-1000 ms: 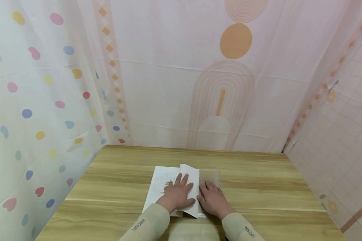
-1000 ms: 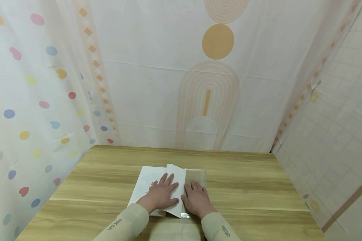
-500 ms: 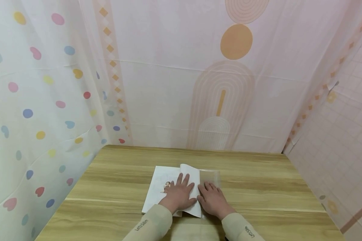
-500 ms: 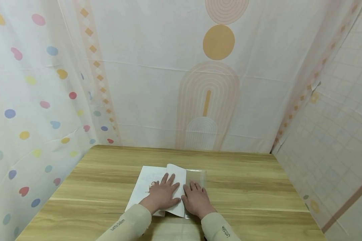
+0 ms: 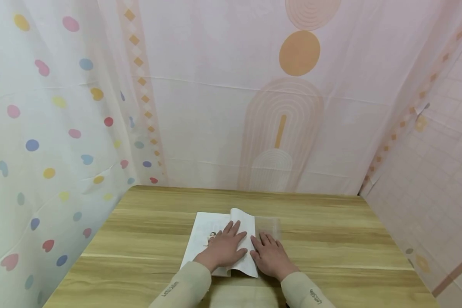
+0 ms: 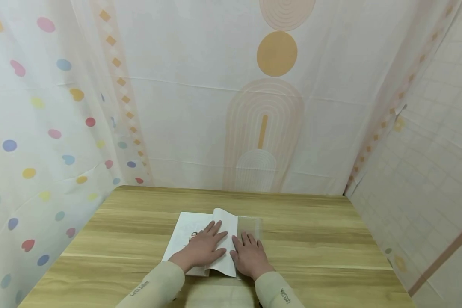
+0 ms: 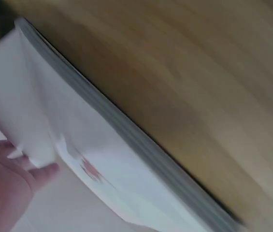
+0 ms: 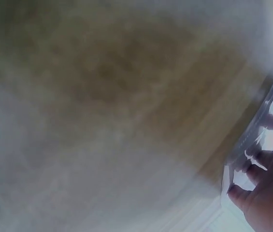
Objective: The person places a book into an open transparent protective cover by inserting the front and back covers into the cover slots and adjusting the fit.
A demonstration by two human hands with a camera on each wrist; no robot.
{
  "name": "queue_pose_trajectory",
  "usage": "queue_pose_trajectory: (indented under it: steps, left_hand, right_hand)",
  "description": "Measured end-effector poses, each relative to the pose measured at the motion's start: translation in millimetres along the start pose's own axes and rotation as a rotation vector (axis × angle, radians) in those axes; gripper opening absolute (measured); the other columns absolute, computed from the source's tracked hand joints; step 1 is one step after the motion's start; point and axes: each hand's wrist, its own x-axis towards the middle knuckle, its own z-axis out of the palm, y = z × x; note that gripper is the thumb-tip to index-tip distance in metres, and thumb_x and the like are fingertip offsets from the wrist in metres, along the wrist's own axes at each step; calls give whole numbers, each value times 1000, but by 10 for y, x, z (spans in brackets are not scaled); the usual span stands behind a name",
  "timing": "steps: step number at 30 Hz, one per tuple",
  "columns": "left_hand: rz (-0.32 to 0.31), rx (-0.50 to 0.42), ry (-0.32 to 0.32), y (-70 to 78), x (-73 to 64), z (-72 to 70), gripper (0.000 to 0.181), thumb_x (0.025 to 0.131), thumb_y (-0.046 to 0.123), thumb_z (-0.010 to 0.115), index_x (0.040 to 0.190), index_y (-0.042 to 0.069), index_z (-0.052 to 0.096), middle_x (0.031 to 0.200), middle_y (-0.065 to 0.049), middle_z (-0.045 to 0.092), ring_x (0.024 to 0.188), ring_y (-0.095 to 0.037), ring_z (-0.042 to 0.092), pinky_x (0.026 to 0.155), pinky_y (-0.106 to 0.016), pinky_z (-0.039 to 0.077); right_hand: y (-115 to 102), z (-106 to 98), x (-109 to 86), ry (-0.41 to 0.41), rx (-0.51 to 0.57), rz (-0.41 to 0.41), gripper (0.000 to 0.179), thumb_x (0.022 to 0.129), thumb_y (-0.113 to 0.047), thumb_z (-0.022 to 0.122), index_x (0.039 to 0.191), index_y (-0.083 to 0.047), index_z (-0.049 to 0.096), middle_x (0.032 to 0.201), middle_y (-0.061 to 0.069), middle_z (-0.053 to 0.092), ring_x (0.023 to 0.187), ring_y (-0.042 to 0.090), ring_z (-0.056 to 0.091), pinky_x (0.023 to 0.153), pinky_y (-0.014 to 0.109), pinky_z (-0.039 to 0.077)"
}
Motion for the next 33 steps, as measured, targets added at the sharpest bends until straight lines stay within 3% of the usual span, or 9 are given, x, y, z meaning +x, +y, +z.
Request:
queue_pose_trajectory:
  steps: [4,8,13,24,29,33]
  left_hand:
    - [65,-119,16,-165,-106,-36,64,98,43,54,149,6,43,161,-19,24,145,-39,26,110,-56,34]
    - [93,-177,11,-252,-164,-18,67,98,47,52,151,7,41,161,-19,22,140,-40,37,108,-56,37]
    - [92,-140,24,-247,-182,0,68,97,49,51,150,8,42,161,-18,23,133,-40,45,105,-54,41]
    - [83,3,32,-222,-136,81,64,97,45,54,149,10,45,161,-17,25,132,-40,47,101,-55,44]
    - [52,-10,2,-185,-105,84,66,96,49,54,151,13,44,162,-15,23,134,-40,45,99,-61,43]
    - [57,-124,-3,-223,-106,46,67,99,47,51,153,9,38,163,-16,20,133,-41,46,100,-62,41]
  right_hand:
    - [5,11,7,-17,9,7,49,105,-33,45,148,-9,46,153,23,36,141,41,32,108,63,30]
    - [12,24,8,-21,25,21,52,105,-34,44,149,-7,44,155,22,35,143,40,30,110,63,28]
    - [9,28,7,-9,56,34,54,105,-33,45,148,-1,42,155,21,35,143,39,29,111,62,26]
    - [-11,19,-8,-8,63,34,53,105,-31,47,147,0,43,154,23,35,143,40,30,110,63,27]
    - [0,27,-20,6,71,26,53,104,-31,48,147,0,44,154,23,36,142,41,31,110,64,27]
    - [28,46,-7,20,78,19,53,104,-32,47,146,0,45,154,22,36,142,41,31,110,63,27]
